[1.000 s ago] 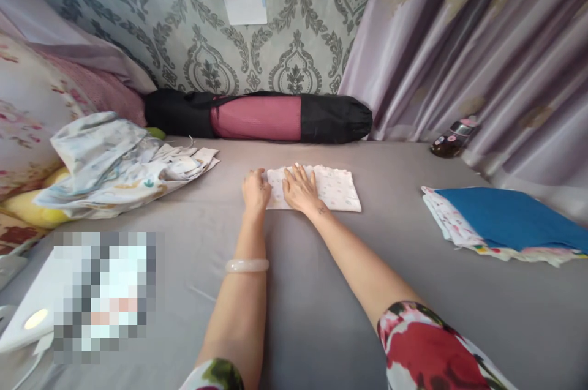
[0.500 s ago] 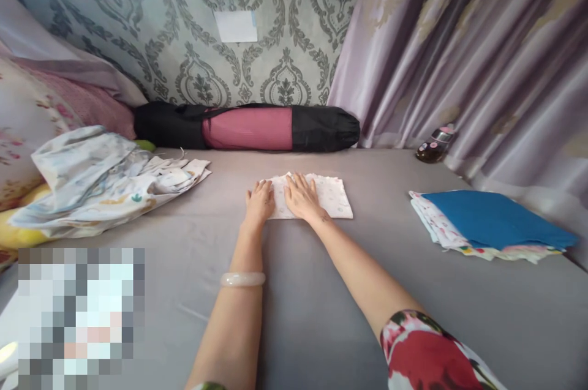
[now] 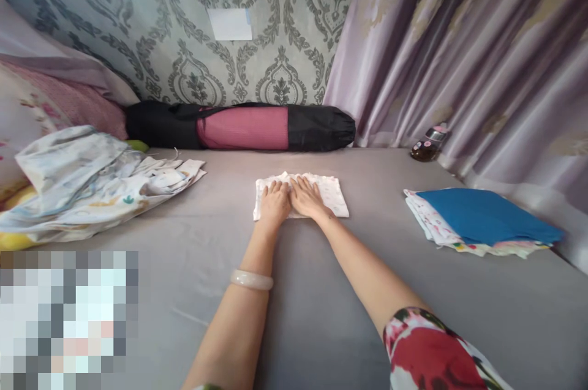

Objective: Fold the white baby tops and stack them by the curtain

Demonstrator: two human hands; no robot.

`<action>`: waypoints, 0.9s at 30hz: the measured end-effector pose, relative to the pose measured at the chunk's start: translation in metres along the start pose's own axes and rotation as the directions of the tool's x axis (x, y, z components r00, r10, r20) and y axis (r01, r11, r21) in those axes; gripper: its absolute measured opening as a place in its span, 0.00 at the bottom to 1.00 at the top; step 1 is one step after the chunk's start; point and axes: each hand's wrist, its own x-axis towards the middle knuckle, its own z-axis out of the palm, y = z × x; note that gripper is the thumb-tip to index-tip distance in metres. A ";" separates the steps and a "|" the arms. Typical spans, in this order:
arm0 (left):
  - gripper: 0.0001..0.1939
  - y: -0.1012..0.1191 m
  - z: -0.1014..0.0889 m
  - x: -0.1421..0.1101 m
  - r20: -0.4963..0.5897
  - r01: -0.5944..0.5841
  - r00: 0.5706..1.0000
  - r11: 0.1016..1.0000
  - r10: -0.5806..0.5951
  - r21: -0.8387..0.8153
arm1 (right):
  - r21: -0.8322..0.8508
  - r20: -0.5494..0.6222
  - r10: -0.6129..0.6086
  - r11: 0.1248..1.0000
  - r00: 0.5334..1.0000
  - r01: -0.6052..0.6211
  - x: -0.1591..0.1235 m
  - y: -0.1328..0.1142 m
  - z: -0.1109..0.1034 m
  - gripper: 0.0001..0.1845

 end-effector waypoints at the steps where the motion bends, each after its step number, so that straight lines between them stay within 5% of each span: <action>1: 0.22 0.000 0.000 0.000 0.011 0.012 1.000 1.000 -0.013 0.010 | -0.005 -0.005 0.004 1.000 1.000 -0.004 -0.001 0.003 -0.004 0.30; 11: 0.27 0.003 0.003 -0.002 0.092 0.068 0.993 0.996 -0.073 0.059 | -0.089 -0.177 0.054 0.994 0.983 -0.071 -0.013 0.027 0.008 0.29; 20: 0.26 -0.007 0.004 0.001 -0.053 0.089 0.995 0.994 -0.086 0.068 | -0.082 -0.147 0.140 0.985 0.979 -0.153 -0.014 0.052 -0.007 0.32; 27: 0.30 -0.011 0.015 0.002 0.003 0.124 0.992 0.982 -0.125 0.140 | -0.109 -0.163 0.157 0.978 0.974 -0.176 -0.018 0.067 0.001 0.33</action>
